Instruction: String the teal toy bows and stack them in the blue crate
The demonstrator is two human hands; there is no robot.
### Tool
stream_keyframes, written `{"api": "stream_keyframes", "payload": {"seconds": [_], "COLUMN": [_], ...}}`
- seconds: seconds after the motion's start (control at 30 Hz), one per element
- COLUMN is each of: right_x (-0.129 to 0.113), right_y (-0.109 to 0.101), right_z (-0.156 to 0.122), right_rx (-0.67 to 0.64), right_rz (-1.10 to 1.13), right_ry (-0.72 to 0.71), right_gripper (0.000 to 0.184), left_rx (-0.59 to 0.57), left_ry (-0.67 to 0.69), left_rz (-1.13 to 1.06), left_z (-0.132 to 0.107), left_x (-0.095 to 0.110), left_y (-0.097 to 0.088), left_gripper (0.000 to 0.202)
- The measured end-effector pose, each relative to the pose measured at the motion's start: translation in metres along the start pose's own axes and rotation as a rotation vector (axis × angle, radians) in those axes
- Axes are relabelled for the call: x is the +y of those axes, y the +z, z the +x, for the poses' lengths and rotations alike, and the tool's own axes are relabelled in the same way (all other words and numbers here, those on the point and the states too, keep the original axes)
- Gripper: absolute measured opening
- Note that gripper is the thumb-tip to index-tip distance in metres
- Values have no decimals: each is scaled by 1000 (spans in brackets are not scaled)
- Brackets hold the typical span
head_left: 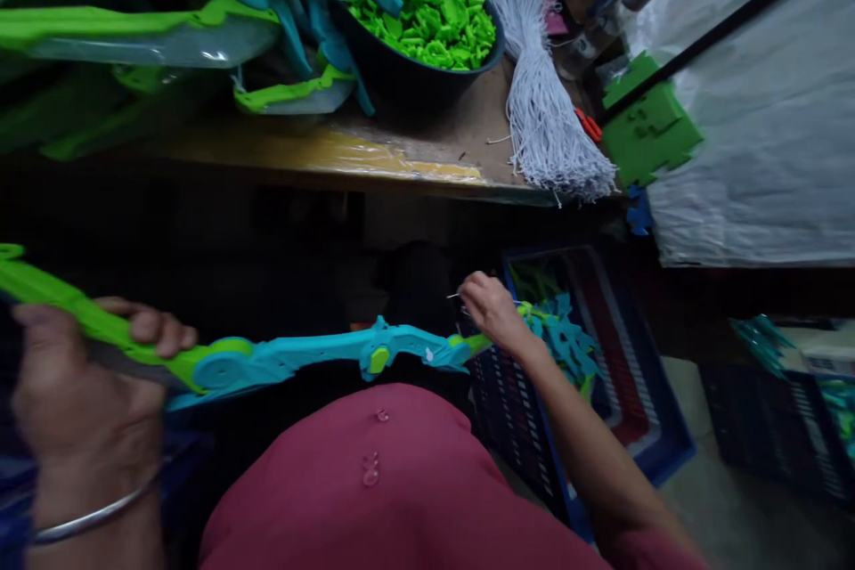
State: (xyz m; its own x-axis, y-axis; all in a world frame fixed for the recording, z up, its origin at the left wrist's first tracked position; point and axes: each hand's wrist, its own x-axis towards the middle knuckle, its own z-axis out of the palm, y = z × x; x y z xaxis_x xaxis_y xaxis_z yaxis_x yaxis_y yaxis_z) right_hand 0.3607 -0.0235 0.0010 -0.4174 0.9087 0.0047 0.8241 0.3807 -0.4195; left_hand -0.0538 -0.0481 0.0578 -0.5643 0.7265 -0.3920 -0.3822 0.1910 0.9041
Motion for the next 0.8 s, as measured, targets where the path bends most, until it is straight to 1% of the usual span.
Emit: {"api": "stream_keyframes", "payload": {"seconds": [0.07,0.1,0.17,0.2,0.27,0.33,0.4,0.47,0.5,0.53,0.6,0.73,0.8], "right_x": [-47,-72,-123,-146,-185,-212,-230,-242,-247,-252,-262,-276,-280], "right_y": [9,12,10,6,-4,-11,-14,-11,-10,-8,-6,-6,-7], "right_z": [29,44,75,89,113,130,140,144,145,144,142,137,133], "right_rx": [-27,-28,12,38,67,75,91,94,87,73,50,2,-25], "right_rz": [244,349,512,588,729,818,846,856,868,886,934,1005,1012], "right_ry": [-101,-156,-242,-260,-259,-248,-259,-293,-315,-336,-366,-367,-373], "right_gripper": [24,24,20,17,12,11,16,17,17,18,18,17,18], "left_rx": [-71,-120,-211,-261,-320,-328,-288,-238,-225,-225,-248,-329,-355], "left_ry": [25,46,104,107,76,73,120,184,212,233,260,309,305], "left_rz": [-105,-131,-138,-110,-56,-50,-112,-211,-258,-295,-331,-330,-306], "left_z": [-8,-12,-20,-23,-27,-29,-30,-32,-33,-35,-38,-43,-43], "left_x": [-8,-14,-23,-26,-28,-23,-15,-8,-6,-6,-7,-13,-17], "left_y": [4,5,7,7,5,2,-1,-2,-3,-3,-1,3,3], "left_gripper": [55,52,41,44,56,54,42,32,35,43,56,66,70]}}
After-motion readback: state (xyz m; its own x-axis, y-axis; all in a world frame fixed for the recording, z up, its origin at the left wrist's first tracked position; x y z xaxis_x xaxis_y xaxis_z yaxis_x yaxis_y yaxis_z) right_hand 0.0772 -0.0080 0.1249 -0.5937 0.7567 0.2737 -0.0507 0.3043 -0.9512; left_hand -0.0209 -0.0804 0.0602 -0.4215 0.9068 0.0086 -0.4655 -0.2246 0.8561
